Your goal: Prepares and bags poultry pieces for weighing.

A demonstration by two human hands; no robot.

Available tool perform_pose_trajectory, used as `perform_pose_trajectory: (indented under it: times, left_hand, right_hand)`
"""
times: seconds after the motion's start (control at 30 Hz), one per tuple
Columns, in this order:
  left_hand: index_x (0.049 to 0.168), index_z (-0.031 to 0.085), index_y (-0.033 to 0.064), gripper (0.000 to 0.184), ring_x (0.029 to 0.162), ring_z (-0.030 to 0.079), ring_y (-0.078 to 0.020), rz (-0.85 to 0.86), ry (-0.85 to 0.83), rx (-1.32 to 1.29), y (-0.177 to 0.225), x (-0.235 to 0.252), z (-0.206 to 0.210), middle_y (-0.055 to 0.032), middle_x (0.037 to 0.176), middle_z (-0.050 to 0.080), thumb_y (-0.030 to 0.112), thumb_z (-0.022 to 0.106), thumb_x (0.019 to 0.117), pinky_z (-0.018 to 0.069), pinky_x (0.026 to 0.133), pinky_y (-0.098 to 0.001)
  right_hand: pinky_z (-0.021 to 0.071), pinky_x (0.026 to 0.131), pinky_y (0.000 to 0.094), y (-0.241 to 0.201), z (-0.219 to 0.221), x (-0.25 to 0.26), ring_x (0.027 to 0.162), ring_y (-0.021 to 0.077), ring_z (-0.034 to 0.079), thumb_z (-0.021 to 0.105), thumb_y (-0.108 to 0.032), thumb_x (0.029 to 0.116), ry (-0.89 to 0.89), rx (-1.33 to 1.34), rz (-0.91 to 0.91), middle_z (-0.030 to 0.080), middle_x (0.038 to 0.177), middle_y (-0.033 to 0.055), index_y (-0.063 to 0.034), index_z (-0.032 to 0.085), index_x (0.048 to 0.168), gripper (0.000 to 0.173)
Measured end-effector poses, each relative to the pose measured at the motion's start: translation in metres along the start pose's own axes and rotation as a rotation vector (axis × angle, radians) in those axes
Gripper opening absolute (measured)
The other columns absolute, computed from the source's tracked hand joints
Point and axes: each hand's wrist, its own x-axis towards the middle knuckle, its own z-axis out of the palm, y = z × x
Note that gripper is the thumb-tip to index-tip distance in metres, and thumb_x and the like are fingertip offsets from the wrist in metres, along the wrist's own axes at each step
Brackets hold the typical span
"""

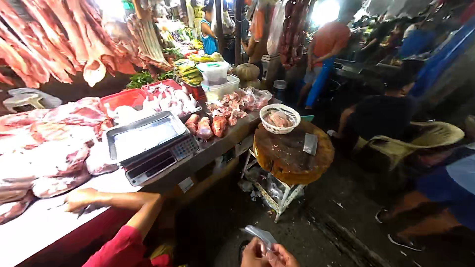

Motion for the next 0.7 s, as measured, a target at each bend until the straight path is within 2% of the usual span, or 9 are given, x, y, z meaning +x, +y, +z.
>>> perform_pose_trajectory:
  times: [0.1,0.17,0.27,0.37,0.43,0.5,0.6,0.63,0.7]
  left_hand:
    - [0.084,0.063,0.0004,0.013,0.073,0.061,-0.0112,0.147,-0.191,0.185,0.029,0.076,0.003,-0.0042,0.077,0.062,0.006,0.074,0.0866,0.0532,0.071,-0.0342]
    - [0.072,0.057,0.0090,0.026,0.067,0.055,-0.0045,0.238,-0.248,0.099,0.041,0.124,-0.006,0.0035,0.072,0.058,0.010,0.080,0.0835,0.0481,0.064,-0.0264]
    - [0.066,0.056,0.0133,0.028,0.063,0.056,-0.0017,0.252,-0.033,-0.040,0.057,0.183,-0.034,0.0073,0.069,0.059,0.004,0.078,0.0815,0.0494,0.061,-0.0224]
    - [0.072,0.057,0.0107,0.024,0.058,0.055,-0.0039,0.221,0.259,0.106,0.049,0.241,-0.093,0.0059,0.064,0.057,0.005,0.080,0.0722,0.0500,0.056,-0.0247]
    - [0.112,0.066,0.0002,0.049,0.079,0.069,-0.0177,0.054,0.082,0.283,0.055,0.252,-0.124,-0.0083,0.090,0.071,0.021,0.087,0.0738,0.0600,0.072,-0.0387]
    - [0.153,0.042,-0.0003,0.105,0.121,0.063,-0.0305,-0.010,-0.114,0.362,0.089,0.254,-0.114,-0.0196,0.137,0.062,0.048,0.087,0.0710,0.0545,0.098,-0.0499]
    - [0.159,0.029,-0.0021,0.120,0.150,0.037,-0.0328,0.200,-0.164,0.505,0.145,0.275,-0.049,-0.0237,0.162,0.036,0.056,0.087,0.0717,0.0348,0.122,-0.0507]
    - [0.157,0.034,-0.0022,0.109,0.148,0.040,-0.0366,0.265,-0.159,0.599,0.150,0.296,-0.026,-0.0258,0.159,0.039,0.044,0.089,0.0748,0.0354,0.120,-0.0552]
    - [0.146,0.055,0.0022,0.065,0.122,0.065,-0.0287,0.281,-0.080,0.672,0.142,0.337,0.005,-0.0186,0.133,0.066,0.012,0.078,0.0851,0.0530,0.105,-0.0522]
  right_hand:
    - [0.0619,0.083,0.0411,-0.022,-0.020,0.064,0.086,0.0175,0.070,0.057,-0.016,0.1036,0.121,0.262,-0.028,0.070,0.097,0.0101,0.0061,0.061,0.113,0.025]
    - [0.0606,0.087,0.0427,-0.043,-0.044,0.092,0.088,0.0179,0.071,0.043,-0.017,0.1085,0.097,0.491,-0.006,0.071,0.094,0.0060,-0.0004,0.061,0.111,0.025]
    - [0.0610,0.090,0.0424,-0.092,-0.088,0.116,0.092,0.0201,0.075,0.025,-0.037,0.1115,0.090,0.921,-0.036,0.077,0.095,0.0064,-0.0119,0.068,0.101,0.051]
    - [0.0627,0.071,0.0307,-0.131,-0.154,0.146,0.075,0.0080,0.072,0.043,-0.047,0.1067,0.153,1.043,-0.268,0.074,0.081,-0.0024,-0.0213,0.075,0.089,0.045]
    - [0.0543,0.056,0.0189,-0.144,-0.184,0.179,0.061,-0.0012,0.061,0.058,-0.042,0.1005,0.036,0.873,-0.274,0.067,0.073,-0.0090,-0.0255,0.075,0.092,0.025]
    - [0.0440,0.048,0.0168,-0.161,-0.199,0.220,0.053,-0.0025,0.050,0.066,-0.034,0.0961,-0.154,0.532,-0.198,0.058,0.069,-0.0114,-0.0257,0.065,0.098,0.008]
    - [0.0454,0.053,0.0184,-0.192,-0.201,0.279,0.059,-0.0012,0.053,0.071,-0.043,0.0926,-0.561,0.168,-0.216,0.060,0.075,-0.0102,-0.0175,0.061,0.102,0.029]
    - [0.0480,0.058,0.0185,-0.204,-0.203,0.298,0.064,-0.0009,0.056,0.072,-0.048,0.0916,-0.690,0.076,-0.263,0.062,0.080,-0.0090,-0.0162,0.060,0.104,0.036]
    - [0.0546,0.078,0.0315,-0.230,-0.218,0.322,0.088,0.0120,0.063,0.078,-0.046,0.0858,-0.698,-0.269,-0.300,0.064,0.101,0.0050,-0.0081,0.058,0.122,0.056]
